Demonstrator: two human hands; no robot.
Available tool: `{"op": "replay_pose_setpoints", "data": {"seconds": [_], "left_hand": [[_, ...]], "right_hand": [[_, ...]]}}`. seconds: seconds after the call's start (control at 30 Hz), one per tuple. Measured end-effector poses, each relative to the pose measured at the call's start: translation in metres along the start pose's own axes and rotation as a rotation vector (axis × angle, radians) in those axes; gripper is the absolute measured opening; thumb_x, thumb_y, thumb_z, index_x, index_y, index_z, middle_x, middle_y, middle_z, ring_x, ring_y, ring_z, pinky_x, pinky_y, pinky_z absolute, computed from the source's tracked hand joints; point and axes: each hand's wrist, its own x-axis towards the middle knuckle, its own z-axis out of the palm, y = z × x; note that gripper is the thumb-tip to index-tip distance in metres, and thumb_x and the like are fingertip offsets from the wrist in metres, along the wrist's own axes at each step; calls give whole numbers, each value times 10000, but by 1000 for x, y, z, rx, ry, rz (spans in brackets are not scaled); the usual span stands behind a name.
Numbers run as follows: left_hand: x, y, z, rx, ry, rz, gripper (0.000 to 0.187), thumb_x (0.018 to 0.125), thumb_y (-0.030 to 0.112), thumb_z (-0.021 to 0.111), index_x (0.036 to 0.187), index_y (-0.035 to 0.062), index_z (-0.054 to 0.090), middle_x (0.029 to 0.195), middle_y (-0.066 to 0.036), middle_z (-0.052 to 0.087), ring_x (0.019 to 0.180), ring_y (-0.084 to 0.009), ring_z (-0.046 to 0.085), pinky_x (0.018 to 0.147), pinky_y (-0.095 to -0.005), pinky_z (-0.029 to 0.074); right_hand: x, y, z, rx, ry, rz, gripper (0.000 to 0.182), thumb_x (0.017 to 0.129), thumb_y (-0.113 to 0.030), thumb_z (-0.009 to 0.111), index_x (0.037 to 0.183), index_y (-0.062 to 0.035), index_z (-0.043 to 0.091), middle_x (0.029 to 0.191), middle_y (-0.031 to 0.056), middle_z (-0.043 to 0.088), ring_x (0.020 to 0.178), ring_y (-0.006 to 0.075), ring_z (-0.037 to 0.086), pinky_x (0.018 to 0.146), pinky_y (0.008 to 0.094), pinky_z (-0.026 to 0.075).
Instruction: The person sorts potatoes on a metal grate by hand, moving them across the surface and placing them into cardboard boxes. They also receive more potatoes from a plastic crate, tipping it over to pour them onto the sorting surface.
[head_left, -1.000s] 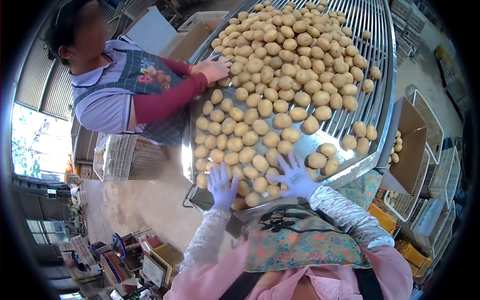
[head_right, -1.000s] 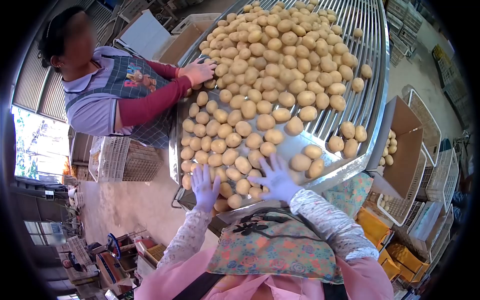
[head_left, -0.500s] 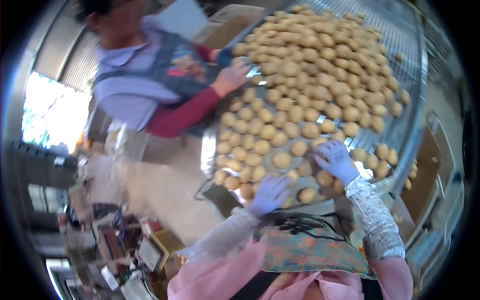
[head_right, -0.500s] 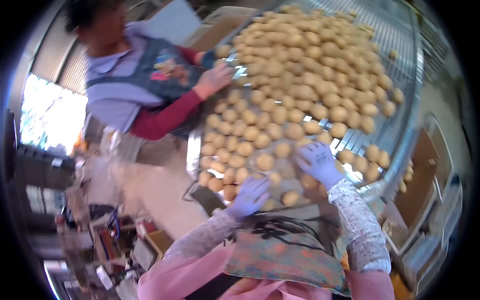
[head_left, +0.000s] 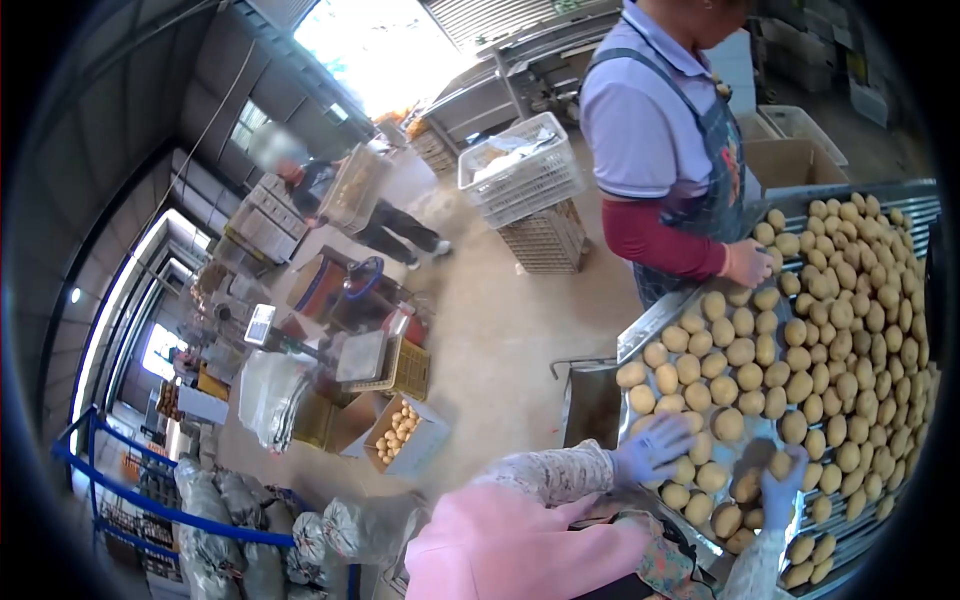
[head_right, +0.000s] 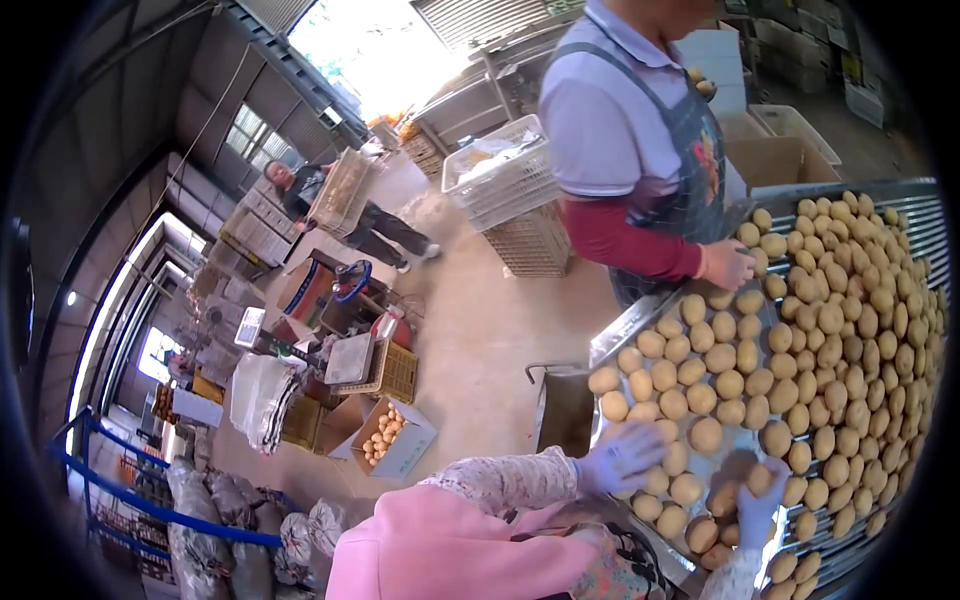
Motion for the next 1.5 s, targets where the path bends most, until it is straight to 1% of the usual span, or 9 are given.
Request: {"op": "replay_pose_setpoints", "data": {"seconds": [0.13,0.3,0.37,0.47,0.63,0.97,1.17,1.3,1.5], "left_hand": [[23,-9,-16,153,-40,-510,685,991,397,548,1560,60,367,1619,-274,282,1497,-481,260,1210,-630,173],[79,44,50,107,-80,-573,778,989,458,539,1584,23,292,1623,-283,268,1518,-466,229,1223,-641,92],[88,71,69,94,101,-212,840,962,484,560,1587,3,273,1630,-274,268,1534,-437,218,1240,-617,76],[74,101,46,-214,-275,27,869,941,475,583,1588,-10,263,1643,-252,260,1547,-411,204,1253,-596,66],[15,29,10,-30,-97,152,769,949,544,559,1566,113,401,1604,-167,385,1525,-320,288,1237,-598,160],[38,26,1,139,-200,-149,797,929,497,643,1516,1,429,1535,-263,438,1460,-426,367,1227,-572,196],[65,-47,0,230,-156,-122,808,928,531,618,1517,12,429,1508,-323,431,1432,-507,365,1194,-629,233],[116,-10,65,380,104,-310,868,937,581,568,1471,-90,434,1534,-352,385,1452,-518,323,1195,-666,173],[121,74,65,37,-203,9,880,919,580,588,1467,-91,436,1570,-271,386,1479,-458,313,1204,-639,181]], "right_hand": [[-84,93,-83,174,515,225,629,851,-35,646,1454,36,483,1482,200,506,1397,304,436,1192,404,309],[-186,40,-203,-120,1204,401,761,899,-328,786,1513,-77,414,1464,276,443,1300,441,497,996,543,484],[-236,101,-228,-1005,1025,817,862,912,-353,774,1576,-107,283,1539,257,356,1337,439,459,1008,533,492],[-170,10,-151,-797,582,437,914,855,-494,776,1568,-163,311,1504,228,410,1353,457,420,1112,590,389],[-126,3,-5,-658,-101,50,914,699,-615,759,1454,-139,560,1340,316,534,1288,478,490,1113,586,361],[-67,-43,79,-505,-293,-257,369,802,-395,756,1148,-269,745,1523,139,496,1399,393,454,1133,538,369],[-73,16,-48,-413,-128,-7,137,803,-260,759,885,-158,720,1087,60,715,1054,311,665,911,437,525],[-42,26,-109,-675,478,238,503,824,-348,720,1303,-200,679,1473,229,493,1315,474,480,1132,537,367],[27,61,-59,-914,272,582,603,839,-661,597,1358,-357,653,1618,235,331,1436,578,285,1178,731,116]]}}
